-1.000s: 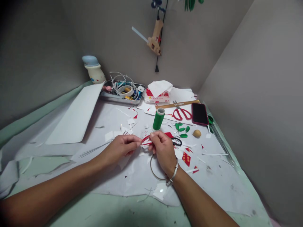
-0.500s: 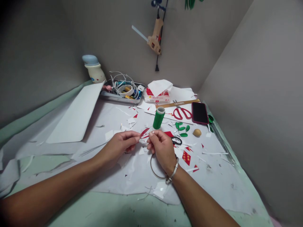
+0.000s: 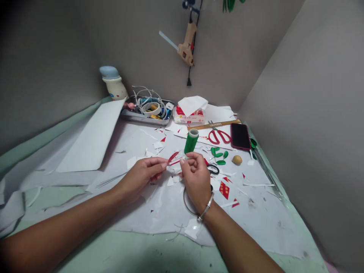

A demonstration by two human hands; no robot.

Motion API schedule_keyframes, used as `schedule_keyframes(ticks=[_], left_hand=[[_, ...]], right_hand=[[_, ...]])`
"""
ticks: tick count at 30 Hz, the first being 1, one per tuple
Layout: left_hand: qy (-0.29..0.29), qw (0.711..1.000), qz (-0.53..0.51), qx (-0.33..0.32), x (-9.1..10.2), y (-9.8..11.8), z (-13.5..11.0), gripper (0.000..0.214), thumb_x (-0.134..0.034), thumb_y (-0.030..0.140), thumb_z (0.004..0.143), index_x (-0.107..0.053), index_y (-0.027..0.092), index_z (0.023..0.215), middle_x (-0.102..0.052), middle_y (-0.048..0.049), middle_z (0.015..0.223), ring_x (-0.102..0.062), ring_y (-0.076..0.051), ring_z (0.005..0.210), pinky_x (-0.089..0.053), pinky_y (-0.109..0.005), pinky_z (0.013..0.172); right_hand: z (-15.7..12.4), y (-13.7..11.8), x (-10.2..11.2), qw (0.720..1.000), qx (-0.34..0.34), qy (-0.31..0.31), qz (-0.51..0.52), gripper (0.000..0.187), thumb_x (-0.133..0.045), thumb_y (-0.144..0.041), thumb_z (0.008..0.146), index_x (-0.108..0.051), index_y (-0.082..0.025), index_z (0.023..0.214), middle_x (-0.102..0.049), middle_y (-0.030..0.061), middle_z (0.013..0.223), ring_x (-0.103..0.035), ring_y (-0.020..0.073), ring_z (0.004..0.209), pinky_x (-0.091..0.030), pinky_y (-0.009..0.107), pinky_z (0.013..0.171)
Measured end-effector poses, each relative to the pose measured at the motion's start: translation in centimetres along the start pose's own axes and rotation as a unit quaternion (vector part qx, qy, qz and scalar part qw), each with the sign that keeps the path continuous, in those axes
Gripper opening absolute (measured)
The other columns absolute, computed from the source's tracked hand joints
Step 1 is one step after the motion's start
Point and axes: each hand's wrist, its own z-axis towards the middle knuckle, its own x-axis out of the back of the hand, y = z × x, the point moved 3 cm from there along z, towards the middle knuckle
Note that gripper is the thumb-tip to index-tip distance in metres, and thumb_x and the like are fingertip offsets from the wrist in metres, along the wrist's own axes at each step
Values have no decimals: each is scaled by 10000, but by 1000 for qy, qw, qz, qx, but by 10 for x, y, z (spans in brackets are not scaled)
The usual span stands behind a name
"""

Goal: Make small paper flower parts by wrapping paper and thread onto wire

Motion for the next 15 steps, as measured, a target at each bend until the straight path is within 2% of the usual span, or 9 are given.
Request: schedule_keyframes(ticks=[3, 5, 7, 10, 15], left_hand=[[27, 999, 36, -12, 1, 1, 0, 277, -663, 337, 787, -717, 127, 959, -495, 16, 591, -382, -101, 547, -246, -266, 524], [36, 998, 53, -18, 2, 2, 0, 262, -665, 338, 781, -725, 136, 937, -506, 12, 590, -397, -107, 549, -268, -272, 531], [35, 997, 60, -22, 1, 2, 0, 237, -665, 328, 776, -731, 146, 913, -520, 8, 593, -414, -114, 554, -295, -279, 545], [35, 996, 68, -35, -1, 3, -2, 207, -660, 309, 776, -740, 167, 903, -546, 1, 600, -429, -122, 558, -321, -289, 561], [38, 993, 102, -46, -2, 5, -5, 194, -646, 302, 781, -754, 186, 892, -568, -10, 590, -445, -135, 555, -335, -299, 566]], right_hand=[[-6, -8, 1, 988, 122, 31, -93, 149, -630, -314, 844, -561, -229, 946, -577, -1, 779, -546, 143, 638, -459, 277, 584], [-10, -15, -2, 963, 203, 10, -175, 47, -601, -260, 857, -591, -228, 891, -583, 18, 800, -538, 162, 678, -458, 302, 634], [-14, -18, -5, 939, 254, -14, -233, 47, -571, -220, 869, -610, -226, 896, -592, 33, 825, -532, 174, 695, -455, 316, 652], [-15, -19, -7, 923, 272, -20, -272, 107, -554, -199, 880, -609, -213, 970, -600, 51, 871, -532, 180, 704, -461, 326, 659], [-15, -15, -8, 921, 263, -19, -288, 97, -555, -210, 889, -599, -195, 974, -599, 62, 887, -542, 172, 694, -479, 321, 652]])
